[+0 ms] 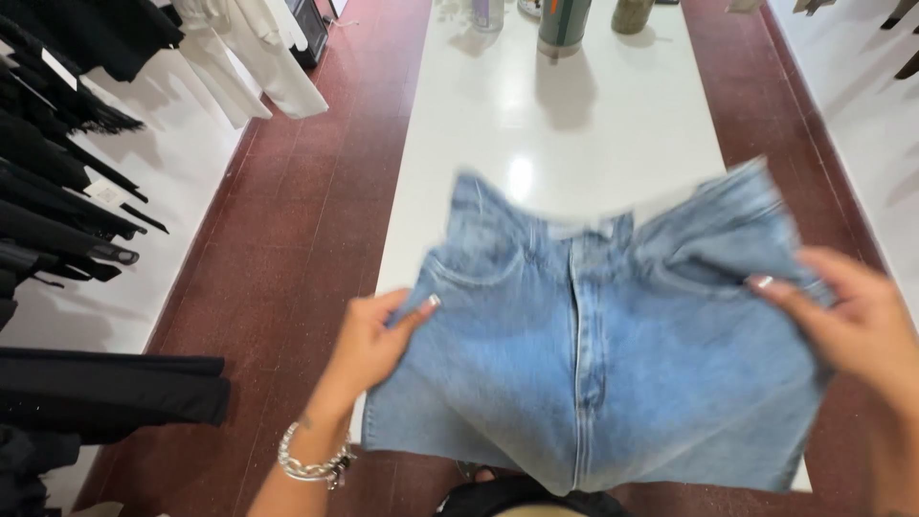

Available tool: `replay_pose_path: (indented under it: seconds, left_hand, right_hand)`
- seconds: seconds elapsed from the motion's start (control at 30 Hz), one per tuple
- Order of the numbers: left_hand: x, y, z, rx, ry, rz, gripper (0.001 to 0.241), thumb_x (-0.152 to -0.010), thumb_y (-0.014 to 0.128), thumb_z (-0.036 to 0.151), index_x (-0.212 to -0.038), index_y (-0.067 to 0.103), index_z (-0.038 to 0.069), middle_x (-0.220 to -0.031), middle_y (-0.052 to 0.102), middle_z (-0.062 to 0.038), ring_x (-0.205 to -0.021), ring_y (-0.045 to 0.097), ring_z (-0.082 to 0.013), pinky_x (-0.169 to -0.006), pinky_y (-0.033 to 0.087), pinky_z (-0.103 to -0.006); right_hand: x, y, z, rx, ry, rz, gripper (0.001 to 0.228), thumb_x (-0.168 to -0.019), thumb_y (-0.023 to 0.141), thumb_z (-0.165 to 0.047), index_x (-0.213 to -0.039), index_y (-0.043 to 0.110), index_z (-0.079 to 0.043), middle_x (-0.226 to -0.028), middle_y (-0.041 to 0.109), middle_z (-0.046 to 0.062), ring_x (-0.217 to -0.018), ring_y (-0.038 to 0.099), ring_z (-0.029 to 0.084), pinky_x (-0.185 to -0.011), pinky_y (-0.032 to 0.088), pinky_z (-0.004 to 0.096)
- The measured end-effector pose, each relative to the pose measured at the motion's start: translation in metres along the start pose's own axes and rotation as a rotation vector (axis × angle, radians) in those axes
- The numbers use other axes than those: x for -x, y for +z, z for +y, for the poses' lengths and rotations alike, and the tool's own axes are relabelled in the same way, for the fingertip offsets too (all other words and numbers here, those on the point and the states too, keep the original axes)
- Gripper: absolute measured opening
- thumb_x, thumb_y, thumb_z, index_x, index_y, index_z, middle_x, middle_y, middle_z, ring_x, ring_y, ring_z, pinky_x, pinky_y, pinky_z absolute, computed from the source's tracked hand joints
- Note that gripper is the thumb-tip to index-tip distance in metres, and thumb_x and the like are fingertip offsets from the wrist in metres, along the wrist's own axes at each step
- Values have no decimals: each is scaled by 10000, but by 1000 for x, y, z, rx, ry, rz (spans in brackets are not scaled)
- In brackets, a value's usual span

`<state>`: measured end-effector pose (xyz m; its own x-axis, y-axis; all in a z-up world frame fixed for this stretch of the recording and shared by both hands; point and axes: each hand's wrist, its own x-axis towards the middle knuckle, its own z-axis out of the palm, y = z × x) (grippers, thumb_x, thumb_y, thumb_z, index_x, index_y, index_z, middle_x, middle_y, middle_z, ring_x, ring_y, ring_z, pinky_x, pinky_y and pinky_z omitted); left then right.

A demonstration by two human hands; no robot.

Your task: The person places branded paper bags on a wooden shelf, then unfolds a pair of light-wash denim jeans on a white table. They then move to a clothing rack and arrange several black garments hanging on wooden hangers.

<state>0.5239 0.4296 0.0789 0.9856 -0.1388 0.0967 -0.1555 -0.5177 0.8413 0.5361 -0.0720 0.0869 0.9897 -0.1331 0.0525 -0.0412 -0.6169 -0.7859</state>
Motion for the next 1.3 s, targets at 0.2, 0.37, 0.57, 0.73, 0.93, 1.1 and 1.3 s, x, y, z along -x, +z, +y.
replay_pose_path:
  seconds: [0.2,0.37,0.57,0.73,0.93,1.1,1.3]
  left_hand:
    - [-177,-34,13,-86,374,482,400,-1065,633,378,-778,470,152,-765,346,89,-749,320,-91,-639,300,-308]
    - [-249,34,-88,-502,-353,276,1200,-954,615,801,-1609,-162,163,-1718,1,-269,-1536,180,-528,-1078,145,-824]
    - [-106,118,-100,-820,-127,-43,798,-1005,375,731,-1616,364,218,-1716,233,-125,-1570,108,-433,-1095,44,-836]
    - [-107,115,-120,-614,-75,29,813,-973,508,693,-1594,409,178,-1675,329,-139,-1553,164,-456,-1094,33,-843]
    - [-18,22,-114,56,-132,476,430,-999,704,292,-1376,611,108,-1371,635,-127,-1303,585,-293,-1106,470,-454]
    - [143,0,-170,193,-507,600,444,-997,640,305,-1371,556,83,-1417,604,-92,-1316,578,-201,-1131,466,-323]
    - [195,29,-184,207,-836,290,372,-982,618,475,-1043,646,108,-867,546,9,-808,475,-144,-833,406,-309]
  right_hand:
    - [-190,-27,-15,24,-706,335,311,-1287,725,-26,-1507,553,110,-1335,542,237,-1228,533,349,-1073,434,436]
    - [-259,52,40,509,-73,161,990,-1202,679,-487,-1600,-138,-96,-1725,14,284,-1624,89,431,-1251,198,650]
    - [-124,146,94,787,-36,-316,811,-983,317,-770,-1659,222,-333,-1750,116,50,-1594,98,361,-1148,91,803]
    - [-99,145,91,545,-164,-109,783,-1022,468,-648,-1628,356,-164,-1708,244,150,-1559,216,381,-1176,58,752]
    - [-34,84,136,-188,-233,191,562,-1083,716,-46,-1537,392,29,-1493,456,311,-1388,439,432,-1163,351,529]
    - [99,20,233,-12,-55,486,149,-1197,723,-19,-1329,666,20,-1312,685,175,-1229,652,261,-1091,534,379]
    - [125,20,250,-144,193,467,87,-1243,695,-108,-1306,653,-66,-1221,713,88,-1066,693,99,-926,564,191]
